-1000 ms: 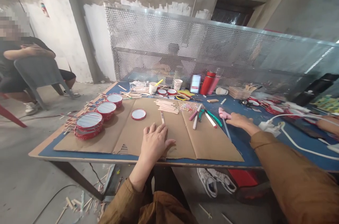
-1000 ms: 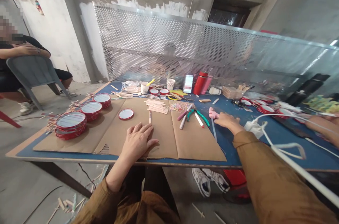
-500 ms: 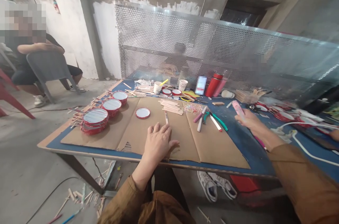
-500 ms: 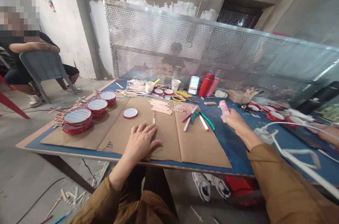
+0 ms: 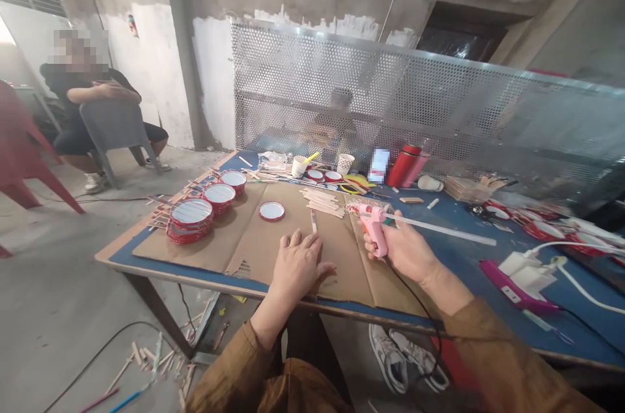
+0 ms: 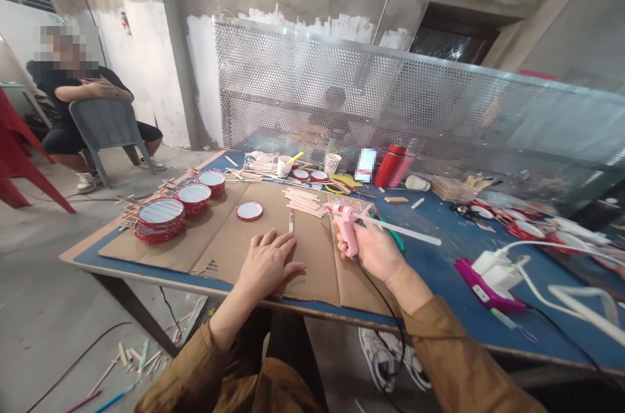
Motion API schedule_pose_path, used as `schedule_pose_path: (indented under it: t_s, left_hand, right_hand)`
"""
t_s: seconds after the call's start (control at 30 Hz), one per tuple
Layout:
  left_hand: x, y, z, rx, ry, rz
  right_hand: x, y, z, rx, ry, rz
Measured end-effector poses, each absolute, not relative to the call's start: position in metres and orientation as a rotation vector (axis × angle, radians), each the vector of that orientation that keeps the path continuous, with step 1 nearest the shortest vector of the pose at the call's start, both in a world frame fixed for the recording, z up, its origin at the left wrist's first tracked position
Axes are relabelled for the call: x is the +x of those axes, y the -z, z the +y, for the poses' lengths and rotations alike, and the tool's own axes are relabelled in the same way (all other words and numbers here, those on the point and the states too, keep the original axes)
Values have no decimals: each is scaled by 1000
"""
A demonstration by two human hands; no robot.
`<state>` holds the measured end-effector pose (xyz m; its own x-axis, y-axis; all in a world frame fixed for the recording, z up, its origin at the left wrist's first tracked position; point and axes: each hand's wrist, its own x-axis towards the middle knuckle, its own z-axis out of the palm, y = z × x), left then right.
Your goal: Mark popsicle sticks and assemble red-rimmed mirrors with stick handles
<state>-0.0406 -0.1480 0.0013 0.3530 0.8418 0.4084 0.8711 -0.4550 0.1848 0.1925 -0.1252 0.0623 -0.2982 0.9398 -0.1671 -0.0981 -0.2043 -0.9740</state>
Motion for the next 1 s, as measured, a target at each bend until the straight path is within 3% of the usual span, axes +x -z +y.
schedule_pose_path:
  t_s: [0.53,1.0]
  left_hand:
    - [-43,-3,-150,-2588,774,-1597]
    - [-43,-2,-150,-2604,776,-1535]
  right_hand:
    - [155,-65,-139,-1167,-1826,-1264]
    - [140,-68,-135,-1259,-1794,-1186]
